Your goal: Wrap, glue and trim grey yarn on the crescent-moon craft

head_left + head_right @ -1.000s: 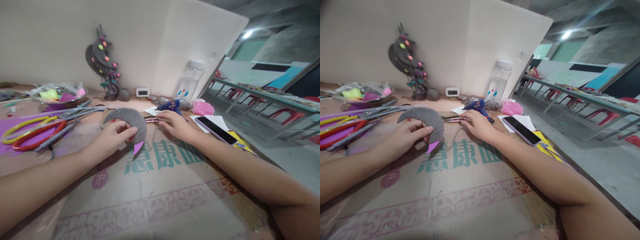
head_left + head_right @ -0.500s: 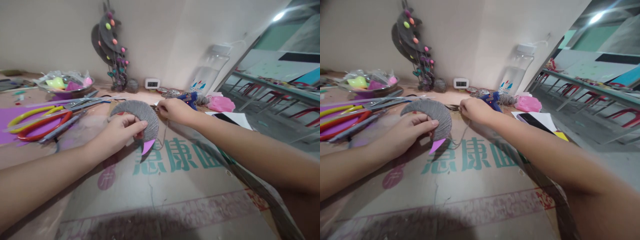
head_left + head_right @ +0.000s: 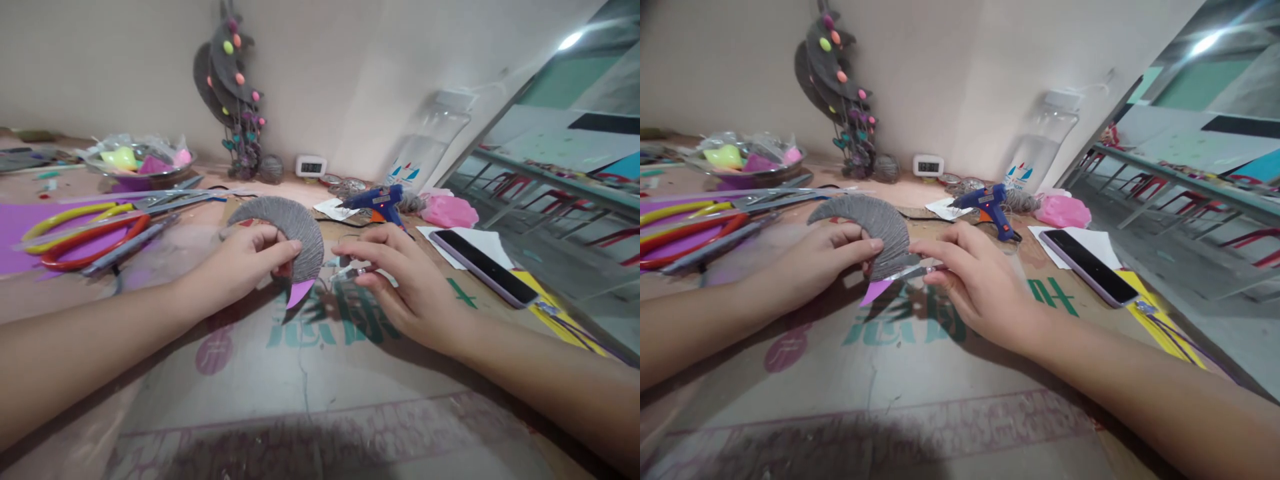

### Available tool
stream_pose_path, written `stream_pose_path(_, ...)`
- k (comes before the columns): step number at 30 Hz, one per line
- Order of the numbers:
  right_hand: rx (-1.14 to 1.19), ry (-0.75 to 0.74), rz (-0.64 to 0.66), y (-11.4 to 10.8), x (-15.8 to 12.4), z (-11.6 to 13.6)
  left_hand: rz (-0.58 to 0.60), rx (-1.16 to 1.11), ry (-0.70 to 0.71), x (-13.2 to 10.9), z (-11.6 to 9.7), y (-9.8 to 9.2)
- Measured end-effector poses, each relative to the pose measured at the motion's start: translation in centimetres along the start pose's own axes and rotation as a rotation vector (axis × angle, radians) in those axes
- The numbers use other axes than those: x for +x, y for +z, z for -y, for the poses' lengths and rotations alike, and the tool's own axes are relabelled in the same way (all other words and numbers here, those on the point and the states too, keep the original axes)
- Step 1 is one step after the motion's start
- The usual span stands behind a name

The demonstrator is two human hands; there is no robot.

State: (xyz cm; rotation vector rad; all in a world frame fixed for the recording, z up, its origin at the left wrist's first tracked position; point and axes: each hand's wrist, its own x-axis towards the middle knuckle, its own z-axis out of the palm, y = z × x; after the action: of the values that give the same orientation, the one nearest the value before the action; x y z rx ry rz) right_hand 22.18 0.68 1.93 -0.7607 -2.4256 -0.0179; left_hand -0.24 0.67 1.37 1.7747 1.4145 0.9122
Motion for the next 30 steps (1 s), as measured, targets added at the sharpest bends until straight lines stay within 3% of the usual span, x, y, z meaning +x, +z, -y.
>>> stream_pose_path(7, -0.006, -0.022, 0.011, 1.4, -0.1, 0.0, 0.003, 0.024, 0.052, -0.1, 0.1, 0.1)
stream_pose_path(13, -0.154, -0.133, 0.071, 1.4, 0.1, 0.5, 0.012, 0.017, 0.068, -0.1, 0.3, 0.2)
stream_pose_path(18, -0.182, -0.111, 0.032, 1.4, 0.1, 0.3, 0.021, 0.03, 0.061, -0.1, 0.4, 0.2)
stream_pose_path(30, -0.204, -0.153, 0.085, 1.4, 0.1, 0.3, 0.022, 0.039, 0.095, -0.2, 0.0, 0.2)
